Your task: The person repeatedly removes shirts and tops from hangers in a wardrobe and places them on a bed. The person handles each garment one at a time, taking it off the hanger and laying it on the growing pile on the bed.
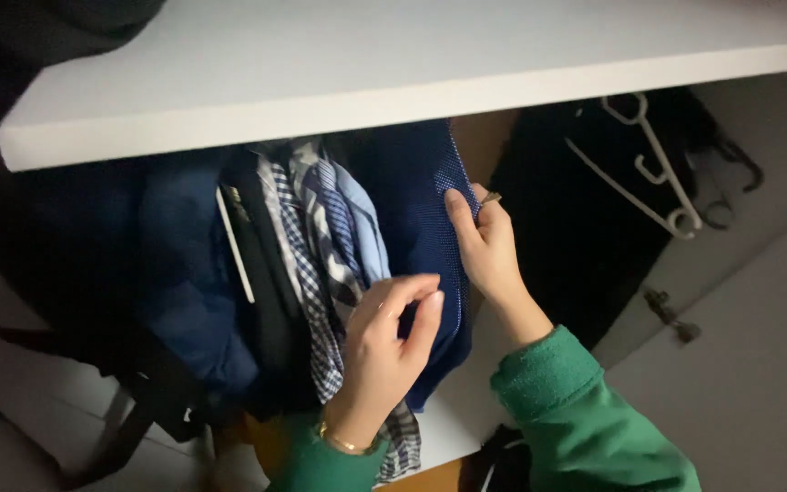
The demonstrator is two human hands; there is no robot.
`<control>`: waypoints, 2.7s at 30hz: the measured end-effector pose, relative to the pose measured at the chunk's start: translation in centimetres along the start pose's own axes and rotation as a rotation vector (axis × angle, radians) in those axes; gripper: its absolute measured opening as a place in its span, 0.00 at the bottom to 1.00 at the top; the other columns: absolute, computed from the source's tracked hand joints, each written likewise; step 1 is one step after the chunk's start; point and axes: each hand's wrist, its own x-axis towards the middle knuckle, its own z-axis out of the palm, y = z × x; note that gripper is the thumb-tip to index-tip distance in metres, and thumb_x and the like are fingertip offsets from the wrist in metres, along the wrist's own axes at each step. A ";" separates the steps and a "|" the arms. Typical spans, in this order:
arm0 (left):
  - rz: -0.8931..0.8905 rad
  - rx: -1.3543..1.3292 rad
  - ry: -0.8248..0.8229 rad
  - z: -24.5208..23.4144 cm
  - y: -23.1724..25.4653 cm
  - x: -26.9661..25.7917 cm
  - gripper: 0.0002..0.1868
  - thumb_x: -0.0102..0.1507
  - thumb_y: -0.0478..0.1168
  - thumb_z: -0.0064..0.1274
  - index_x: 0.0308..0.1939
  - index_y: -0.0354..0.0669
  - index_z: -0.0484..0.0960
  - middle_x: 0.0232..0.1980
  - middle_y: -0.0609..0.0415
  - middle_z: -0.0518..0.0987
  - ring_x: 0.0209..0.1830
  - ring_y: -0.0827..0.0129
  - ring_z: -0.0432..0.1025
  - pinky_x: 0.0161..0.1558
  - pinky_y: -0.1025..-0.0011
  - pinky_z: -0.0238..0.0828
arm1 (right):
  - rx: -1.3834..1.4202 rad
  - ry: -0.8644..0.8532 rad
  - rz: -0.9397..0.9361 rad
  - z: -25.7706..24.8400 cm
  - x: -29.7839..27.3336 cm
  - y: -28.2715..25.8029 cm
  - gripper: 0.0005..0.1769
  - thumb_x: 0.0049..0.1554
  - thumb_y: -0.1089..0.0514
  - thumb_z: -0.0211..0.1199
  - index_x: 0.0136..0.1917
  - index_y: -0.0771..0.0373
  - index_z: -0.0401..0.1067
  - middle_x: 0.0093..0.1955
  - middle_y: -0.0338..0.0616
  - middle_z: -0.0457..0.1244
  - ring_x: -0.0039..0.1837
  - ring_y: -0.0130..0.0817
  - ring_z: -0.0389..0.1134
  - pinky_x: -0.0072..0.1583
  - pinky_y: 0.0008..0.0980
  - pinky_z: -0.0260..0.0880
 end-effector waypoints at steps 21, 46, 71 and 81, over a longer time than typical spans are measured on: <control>-0.225 -0.120 -0.393 9.1 8.0 -1.9 0.26 0.66 0.41 0.55 0.64 0.28 0.70 0.53 0.30 0.77 0.53 0.37 0.76 0.49 0.51 0.78 | -0.055 0.261 0.157 -13.2 -11.1 -5.2 0.15 0.69 0.52 0.59 0.43 0.60 0.74 0.33 0.36 0.64 0.39 0.22 0.65 0.43 0.22 0.68; 0.338 0.100 -0.278 11.1 4.8 1.0 0.09 0.68 0.50 0.58 0.48 0.56 0.85 0.33 0.63 0.80 0.36 0.67 0.80 0.34 0.70 0.77 | -1.102 0.259 -0.111 -28.1 -18.0 -10.3 0.25 0.63 0.51 0.69 0.70 0.63 0.70 0.64 0.52 0.61 0.69 0.53 0.61 0.68 0.51 0.56; 0.364 -0.652 -0.432 31.2 18.8 -6.4 0.28 0.77 0.49 0.40 0.80 0.51 0.54 0.86 0.41 0.47 0.88 0.42 0.41 0.84 0.34 0.34 | -0.861 1.012 0.419 -22.4 -37.6 -23.2 0.06 0.64 0.62 0.60 0.44 0.65 0.74 0.39 0.36 0.62 0.45 0.27 0.60 0.51 0.26 0.61; 0.543 -1.115 -0.617 32.7 35.7 -14.0 0.23 0.74 0.45 0.45 0.72 0.48 0.62 0.82 0.40 0.55 0.85 0.42 0.49 0.83 0.36 0.37 | -1.055 1.491 0.521 -18.2 -46.3 -30.7 0.08 0.64 0.62 0.60 0.43 0.66 0.74 0.40 0.37 0.62 0.46 0.28 0.59 0.52 0.27 0.59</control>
